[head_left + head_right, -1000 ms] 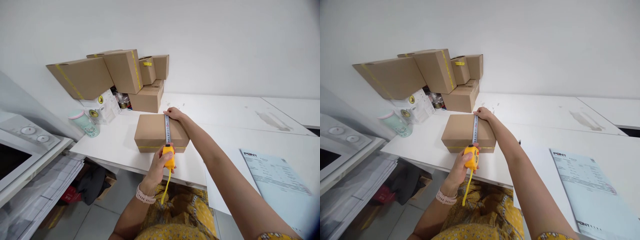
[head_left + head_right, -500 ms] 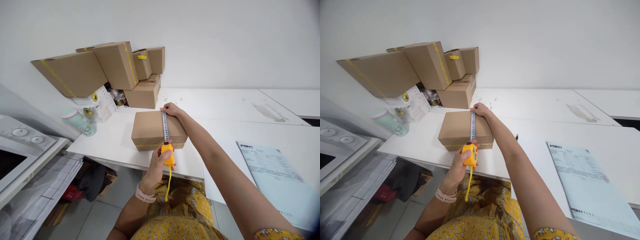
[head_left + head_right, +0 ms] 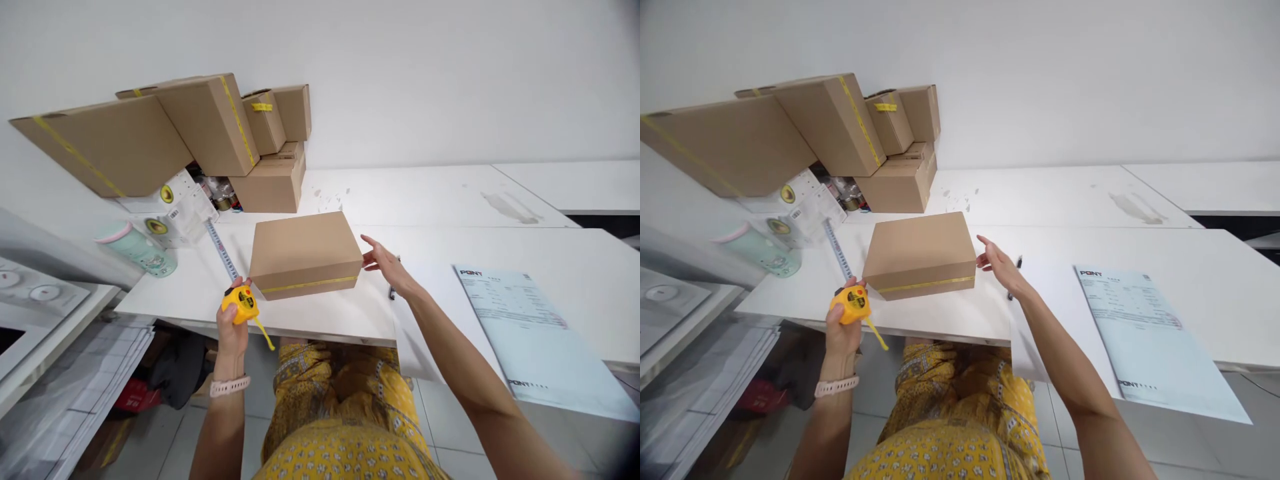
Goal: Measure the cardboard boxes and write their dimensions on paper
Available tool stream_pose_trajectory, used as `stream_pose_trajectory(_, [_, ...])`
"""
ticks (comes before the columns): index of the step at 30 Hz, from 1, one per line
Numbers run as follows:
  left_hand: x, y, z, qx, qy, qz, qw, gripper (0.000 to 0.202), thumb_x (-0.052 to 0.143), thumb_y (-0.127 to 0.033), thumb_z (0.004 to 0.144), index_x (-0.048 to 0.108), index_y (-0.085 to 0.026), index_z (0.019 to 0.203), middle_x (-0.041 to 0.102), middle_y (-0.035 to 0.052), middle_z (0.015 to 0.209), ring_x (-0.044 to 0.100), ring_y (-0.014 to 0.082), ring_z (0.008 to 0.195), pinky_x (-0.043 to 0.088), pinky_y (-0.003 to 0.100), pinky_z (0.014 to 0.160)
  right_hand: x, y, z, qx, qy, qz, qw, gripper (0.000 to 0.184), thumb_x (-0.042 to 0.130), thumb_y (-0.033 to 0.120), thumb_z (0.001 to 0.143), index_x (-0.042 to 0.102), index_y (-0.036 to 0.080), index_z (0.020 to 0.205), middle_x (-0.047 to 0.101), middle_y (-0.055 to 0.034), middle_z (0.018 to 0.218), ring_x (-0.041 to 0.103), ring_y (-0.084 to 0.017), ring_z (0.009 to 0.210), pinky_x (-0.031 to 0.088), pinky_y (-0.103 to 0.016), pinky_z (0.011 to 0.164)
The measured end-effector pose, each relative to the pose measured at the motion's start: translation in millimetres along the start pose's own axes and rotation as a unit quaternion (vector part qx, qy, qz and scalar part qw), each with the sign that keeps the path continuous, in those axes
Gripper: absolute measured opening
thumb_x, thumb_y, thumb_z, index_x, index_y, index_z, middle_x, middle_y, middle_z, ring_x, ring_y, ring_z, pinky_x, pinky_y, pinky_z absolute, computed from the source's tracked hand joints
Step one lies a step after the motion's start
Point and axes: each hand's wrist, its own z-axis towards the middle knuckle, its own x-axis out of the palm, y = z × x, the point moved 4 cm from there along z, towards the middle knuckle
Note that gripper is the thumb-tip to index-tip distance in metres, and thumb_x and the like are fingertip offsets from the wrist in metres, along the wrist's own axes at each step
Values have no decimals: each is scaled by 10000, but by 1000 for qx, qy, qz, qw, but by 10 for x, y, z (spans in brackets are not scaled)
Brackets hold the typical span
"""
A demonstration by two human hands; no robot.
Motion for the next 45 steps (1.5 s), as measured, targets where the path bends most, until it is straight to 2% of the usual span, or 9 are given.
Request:
stream_pose_trajectory(6, [181,-210,165,38,42,-97,994,548,735,-511,620,765,-163,1043,756,104,1035,674,294,1086,514,398,1017,61,436,-149,-105,-27,-86,990,678,678,647,794,609,272,1355,665,-66,1028,592,-225,855,514,-380,756])
stream_pose_trajectory(11, [395,-496,288,50,78,-96,991,611,746,-498,607,769,-127,1092,760,133,1045,694,290,1018,534,409,985,-120,723,-25,-84,-137,-150,975,512,657,682,792,721,246,1053,632,-66,931,592,-228,816,489,-379,709])
stream_pose_trajectory(14, [527,-596,185,104,62,-60,991,619,784,-497,609,760,-160,1128,757,109,1071,686,290,1060,527,398,991,-126,871,132,-129,-185,-206,952,410,625,633,837,708,240,920,613,-91,1072,584,-264,994,487,-414,827])
stream_pose_trajectory(17, [682,-644,-135,186,66,-22,980,704,817,-527,633,712,-188,1241,727,102,1174,639,314,1178,531,374,975,-60,989,302,-181,-158,-222,945,307,569,510,901,664,222,854,645,-98,1111,567,-270,1072,457,-420,894])
stream_pose_trajectory(21, [944,-389,-597,91,213,-21,973,739,796,-572,694,664,-199,1318,681,134,1270,619,329,1194,546,363,928,-4,1030,436,-174,-98,-200,959,276,500,434,940,638,211,851,694,-60,898,597,-217,824,447,-366,746])
stream_pose_trajectory(26, [1029,43,-867,-87,324,-43,941,757,827,-533,688,632,-234,1355,658,135,1334,644,292,1126,534,345,935,36,1079,439,-226,-78,-212,947,218,482,335,945,663,214,926,729,-54,965,634,-218,869,447,-356,768])
stream_pose_trajectory(35, [1006,286,-934,-119,348,-56,928,807,837,-541,671,608,-228,1379,642,136,1357,613,309,1186,499,363,986,138,1159,477,-273,-70,-351,893,432,326,198,997,592,277,1328,677,-80,1076,600,-254,1003,404,-419,891])
stream_pose_trajectory(41, [1060,355,-980,-119,350,-55,928,784,839,-520,683,608,-229,1374,633,137,1355,566,337,1259,477,382,1008,167,1131,514,-278,-65,-420,862,483,306,159,999,628,340,1309,629,-84,1049,560,-254,965,376,-406,870])
stream_pose_trajectory(45, [1054,451,-994,-121,354,-65,925,777,833,-514,689,604,-234,1377,638,134,1342,574,334,1237,485,383,994,173,1122,524,-279,-66,-410,866,479,284,198,1012,654,327,1288,625,-91,1061,549,-253,966,366,-408,874])
